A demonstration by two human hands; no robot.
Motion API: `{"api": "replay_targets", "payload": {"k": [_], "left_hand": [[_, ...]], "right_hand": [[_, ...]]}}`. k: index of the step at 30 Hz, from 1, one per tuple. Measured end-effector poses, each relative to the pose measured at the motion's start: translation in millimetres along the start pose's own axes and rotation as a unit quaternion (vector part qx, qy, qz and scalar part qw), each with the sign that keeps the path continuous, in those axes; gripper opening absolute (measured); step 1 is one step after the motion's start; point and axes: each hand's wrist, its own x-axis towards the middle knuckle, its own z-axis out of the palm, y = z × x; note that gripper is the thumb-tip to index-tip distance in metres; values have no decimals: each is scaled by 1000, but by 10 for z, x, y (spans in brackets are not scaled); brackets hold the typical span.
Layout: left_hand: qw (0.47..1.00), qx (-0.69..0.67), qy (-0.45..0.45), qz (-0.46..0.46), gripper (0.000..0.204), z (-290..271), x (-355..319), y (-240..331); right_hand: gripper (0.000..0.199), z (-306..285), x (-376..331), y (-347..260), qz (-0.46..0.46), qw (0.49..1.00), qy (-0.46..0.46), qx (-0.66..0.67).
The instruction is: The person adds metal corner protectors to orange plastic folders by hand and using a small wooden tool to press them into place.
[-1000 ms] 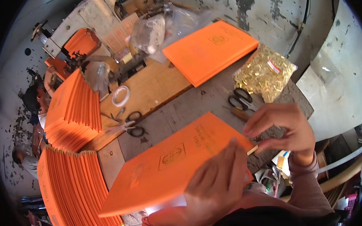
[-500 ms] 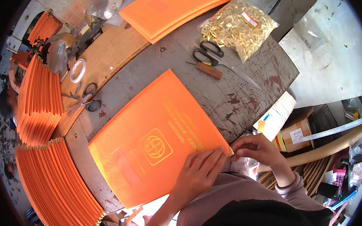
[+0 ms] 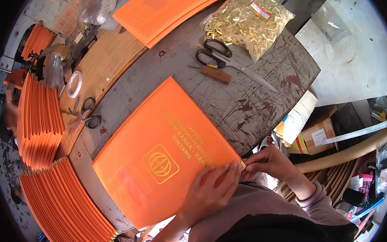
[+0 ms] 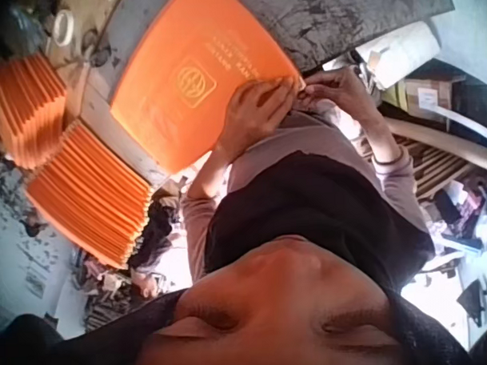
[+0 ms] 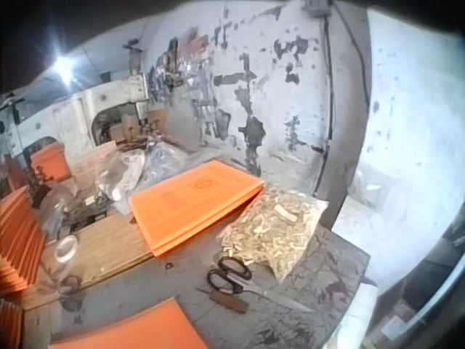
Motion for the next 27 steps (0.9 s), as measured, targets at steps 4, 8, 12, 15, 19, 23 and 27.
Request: {"api": "replay_targets", "payload": {"k": [4,8,12,15,19,23,27], "left_hand": [[999,40,-3,35,28,-32,39,-16],[999,36,1,34,28,-46,23,-15],[997,43,-8,70,28,-48,17,-30],[994,57,-1,98,27,-63,45,-42],[992,65,7,107,25,-70,35,-51],[991,76,-4,114,26,-36,51,-53],[997,28,-11,72,29,2,49,-27]], "right_hand": [[20,-2,-27,-62,-53,998,-10,-39],[21,-18,-5,-75,-58,996,-32,-55],[21,-1,5,-68,-3,999,-38,3],[22,31,-21,-94,10,999,-31,40],[23,116,-29,-171,28,1000,-1,12],[23,62,1,-136,38,999,1,25],[23,16,6,-65,16,999,-33,1]]}}
